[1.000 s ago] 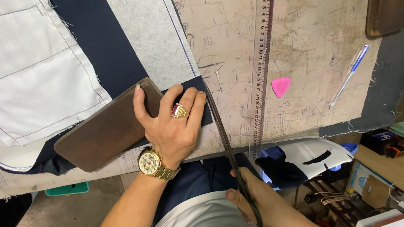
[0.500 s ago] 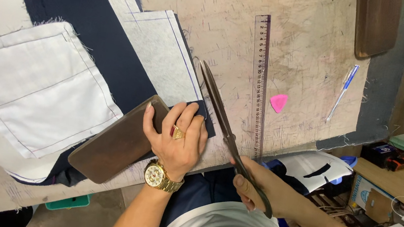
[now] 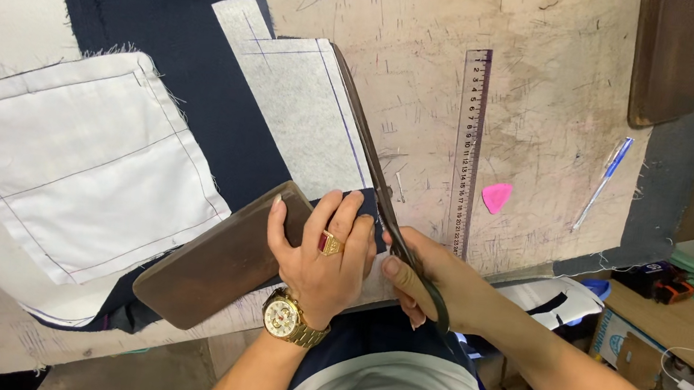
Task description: The person marks a blue piece of fabric using a ruler and pink chalk, then cuts along the marked line with shears before using an iron to press seams on a partially constructed garment.
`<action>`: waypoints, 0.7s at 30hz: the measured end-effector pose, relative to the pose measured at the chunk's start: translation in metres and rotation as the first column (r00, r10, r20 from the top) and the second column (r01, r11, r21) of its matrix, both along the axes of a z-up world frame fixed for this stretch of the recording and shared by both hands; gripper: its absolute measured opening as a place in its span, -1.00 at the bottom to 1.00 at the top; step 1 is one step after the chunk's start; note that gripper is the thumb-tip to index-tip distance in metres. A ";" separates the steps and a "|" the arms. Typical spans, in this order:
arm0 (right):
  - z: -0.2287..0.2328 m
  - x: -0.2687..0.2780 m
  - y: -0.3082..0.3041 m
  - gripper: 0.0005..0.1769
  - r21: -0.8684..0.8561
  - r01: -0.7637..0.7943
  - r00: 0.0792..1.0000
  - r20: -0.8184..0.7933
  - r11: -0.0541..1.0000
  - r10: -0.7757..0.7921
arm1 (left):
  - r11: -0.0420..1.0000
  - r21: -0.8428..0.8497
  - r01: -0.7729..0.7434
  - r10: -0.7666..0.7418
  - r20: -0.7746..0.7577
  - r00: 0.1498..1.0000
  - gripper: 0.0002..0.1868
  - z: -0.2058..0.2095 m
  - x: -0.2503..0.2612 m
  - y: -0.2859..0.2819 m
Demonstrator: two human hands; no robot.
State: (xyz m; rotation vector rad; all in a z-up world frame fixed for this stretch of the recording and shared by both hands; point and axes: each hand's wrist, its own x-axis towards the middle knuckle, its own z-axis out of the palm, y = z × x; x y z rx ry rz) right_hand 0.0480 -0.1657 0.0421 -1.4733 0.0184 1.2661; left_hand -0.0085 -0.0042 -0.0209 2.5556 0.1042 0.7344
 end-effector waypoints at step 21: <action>0.014 0.005 0.022 -0.62 -0.252 -0.094 0.987 0.102 0.963 0.123 | 0.998 -0.054 0.031 -0.035 -0.067 0.997 -0.81 -0.003 -0.006 -0.001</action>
